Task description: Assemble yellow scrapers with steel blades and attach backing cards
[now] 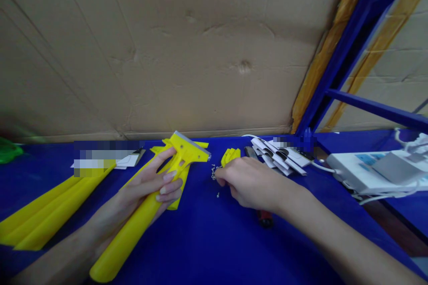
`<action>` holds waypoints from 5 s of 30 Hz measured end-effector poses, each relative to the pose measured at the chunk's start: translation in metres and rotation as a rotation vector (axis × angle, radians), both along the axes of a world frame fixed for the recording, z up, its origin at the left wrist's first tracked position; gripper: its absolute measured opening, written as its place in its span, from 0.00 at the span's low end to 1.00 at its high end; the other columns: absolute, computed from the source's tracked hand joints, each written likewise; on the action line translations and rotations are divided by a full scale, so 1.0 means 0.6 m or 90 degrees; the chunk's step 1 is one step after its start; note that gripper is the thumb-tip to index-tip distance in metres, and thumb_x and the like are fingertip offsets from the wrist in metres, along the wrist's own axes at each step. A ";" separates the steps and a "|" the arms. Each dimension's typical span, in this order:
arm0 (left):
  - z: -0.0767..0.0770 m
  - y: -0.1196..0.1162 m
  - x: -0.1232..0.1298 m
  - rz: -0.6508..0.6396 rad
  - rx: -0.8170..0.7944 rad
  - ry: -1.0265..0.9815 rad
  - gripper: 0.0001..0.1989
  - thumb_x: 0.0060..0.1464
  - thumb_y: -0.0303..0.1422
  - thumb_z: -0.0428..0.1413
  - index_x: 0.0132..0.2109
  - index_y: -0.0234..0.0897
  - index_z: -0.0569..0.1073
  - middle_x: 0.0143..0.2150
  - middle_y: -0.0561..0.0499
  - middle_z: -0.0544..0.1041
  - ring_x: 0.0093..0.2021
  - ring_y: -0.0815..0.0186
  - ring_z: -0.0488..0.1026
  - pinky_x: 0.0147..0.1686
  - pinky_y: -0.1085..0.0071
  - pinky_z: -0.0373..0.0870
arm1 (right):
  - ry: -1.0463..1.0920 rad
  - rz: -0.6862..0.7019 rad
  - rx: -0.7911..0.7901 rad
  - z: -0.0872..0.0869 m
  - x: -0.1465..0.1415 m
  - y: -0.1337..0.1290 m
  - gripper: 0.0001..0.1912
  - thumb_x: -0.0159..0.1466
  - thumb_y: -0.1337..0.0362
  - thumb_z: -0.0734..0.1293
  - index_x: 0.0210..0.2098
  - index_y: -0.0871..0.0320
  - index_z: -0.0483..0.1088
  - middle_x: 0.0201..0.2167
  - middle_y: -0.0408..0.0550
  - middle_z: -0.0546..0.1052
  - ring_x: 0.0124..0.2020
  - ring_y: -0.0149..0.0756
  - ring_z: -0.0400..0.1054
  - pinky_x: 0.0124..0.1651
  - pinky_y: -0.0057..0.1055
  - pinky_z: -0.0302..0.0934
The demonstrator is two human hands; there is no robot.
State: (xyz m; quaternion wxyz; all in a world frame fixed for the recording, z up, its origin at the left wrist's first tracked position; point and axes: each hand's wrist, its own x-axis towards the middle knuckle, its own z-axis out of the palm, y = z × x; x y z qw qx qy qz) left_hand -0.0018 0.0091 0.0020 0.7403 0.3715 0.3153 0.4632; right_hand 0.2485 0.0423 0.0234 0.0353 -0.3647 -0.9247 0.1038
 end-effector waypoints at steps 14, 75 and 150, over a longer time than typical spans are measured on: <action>0.006 -0.013 0.010 -0.026 -0.002 -0.006 0.38 0.59 0.26 0.67 0.68 0.42 0.55 0.26 0.57 0.71 0.25 0.74 0.67 0.29 0.79 0.58 | 0.186 -0.024 0.060 0.009 0.018 -0.021 0.12 0.57 0.77 0.67 0.36 0.58 0.78 0.30 0.44 0.82 0.28 0.34 0.72 0.35 0.30 0.61; 0.011 -0.021 0.009 -0.126 -0.012 -0.043 0.24 0.61 0.29 0.66 0.59 0.47 0.66 0.25 0.59 0.70 0.22 0.76 0.61 0.25 0.79 0.54 | 0.739 -0.229 -0.331 -0.037 -0.023 0.007 0.26 0.50 0.54 0.83 0.44 0.54 0.75 0.36 0.44 0.78 0.34 0.36 0.70 0.37 0.35 0.66; 0.005 -0.027 0.023 -0.092 -0.001 0.043 0.26 0.61 0.29 0.66 0.62 0.42 0.66 0.30 0.55 0.73 0.26 0.73 0.68 0.27 0.74 0.54 | 0.699 -0.157 -0.292 -0.008 -0.044 0.024 0.21 0.53 0.51 0.81 0.41 0.57 0.82 0.36 0.47 0.81 0.37 0.38 0.73 0.40 0.36 0.68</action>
